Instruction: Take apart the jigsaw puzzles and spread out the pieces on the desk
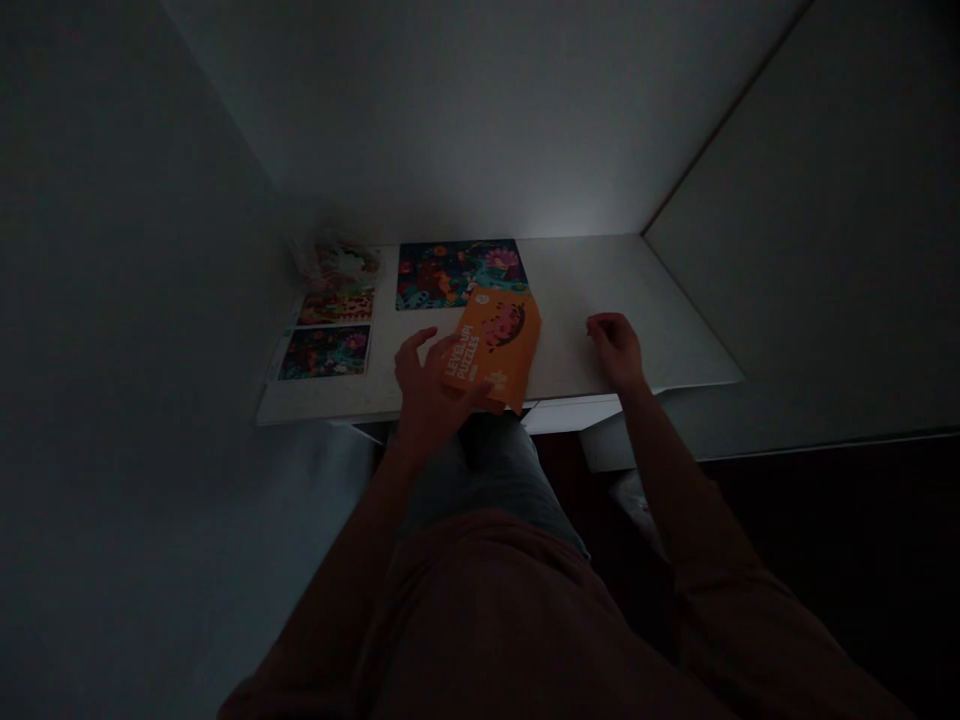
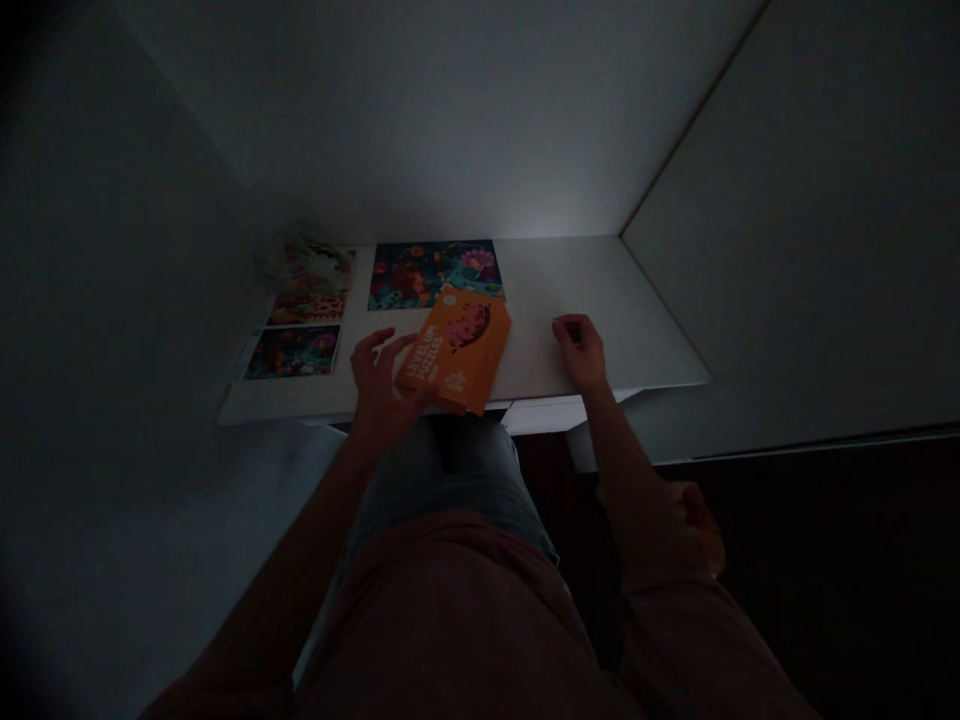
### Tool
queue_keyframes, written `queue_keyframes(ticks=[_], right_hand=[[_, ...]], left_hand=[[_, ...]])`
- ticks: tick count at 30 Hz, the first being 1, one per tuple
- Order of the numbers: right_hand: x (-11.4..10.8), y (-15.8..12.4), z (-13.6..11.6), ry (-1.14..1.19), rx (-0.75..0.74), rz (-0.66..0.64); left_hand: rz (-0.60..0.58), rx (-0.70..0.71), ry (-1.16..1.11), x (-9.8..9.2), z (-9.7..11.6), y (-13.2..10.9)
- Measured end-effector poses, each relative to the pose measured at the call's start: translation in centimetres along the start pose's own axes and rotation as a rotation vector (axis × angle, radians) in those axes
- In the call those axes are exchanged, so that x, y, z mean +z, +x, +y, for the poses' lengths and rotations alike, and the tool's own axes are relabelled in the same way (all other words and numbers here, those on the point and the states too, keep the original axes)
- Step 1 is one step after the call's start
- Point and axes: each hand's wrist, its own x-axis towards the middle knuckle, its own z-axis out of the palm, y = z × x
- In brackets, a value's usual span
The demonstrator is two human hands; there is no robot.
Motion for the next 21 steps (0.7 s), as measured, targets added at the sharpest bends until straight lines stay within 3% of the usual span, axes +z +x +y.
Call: queue_keyframes(ticks=[3,7,10,14,18,21], right_hand=[[0.1,0.0,0.2,-0.021,0.001,-0.018],[-0.1,0.0,0.5,-0.070,-0.008,-0.057],[-0.3,0.1,0.7,-0.097,-0.009,-0.057],[-0.5,0.1,0.6,-0.129,0.020,-0.038],[-0.7,0.3,0.6,-0.133,0.027,-0.022],[-0.8,0.6,1.1,-0.180,0.066,-0.024]], left_hand=[[-0.011,-0.133,0.124,1.4,3.1,-0.2],[-0.168,-0.189,0.228,2.5,6.6,0.4],[-0.287,-0.263,0.269,2.6,7.8,0.7],[-0.292,-0.295,0.304,2.3,7.2,-0.5],[-0.130,-0.379,0.214,2.0,5.1,-2.3],[-0.076,-0.468,0.137,1.6,3.6,-3.0]])
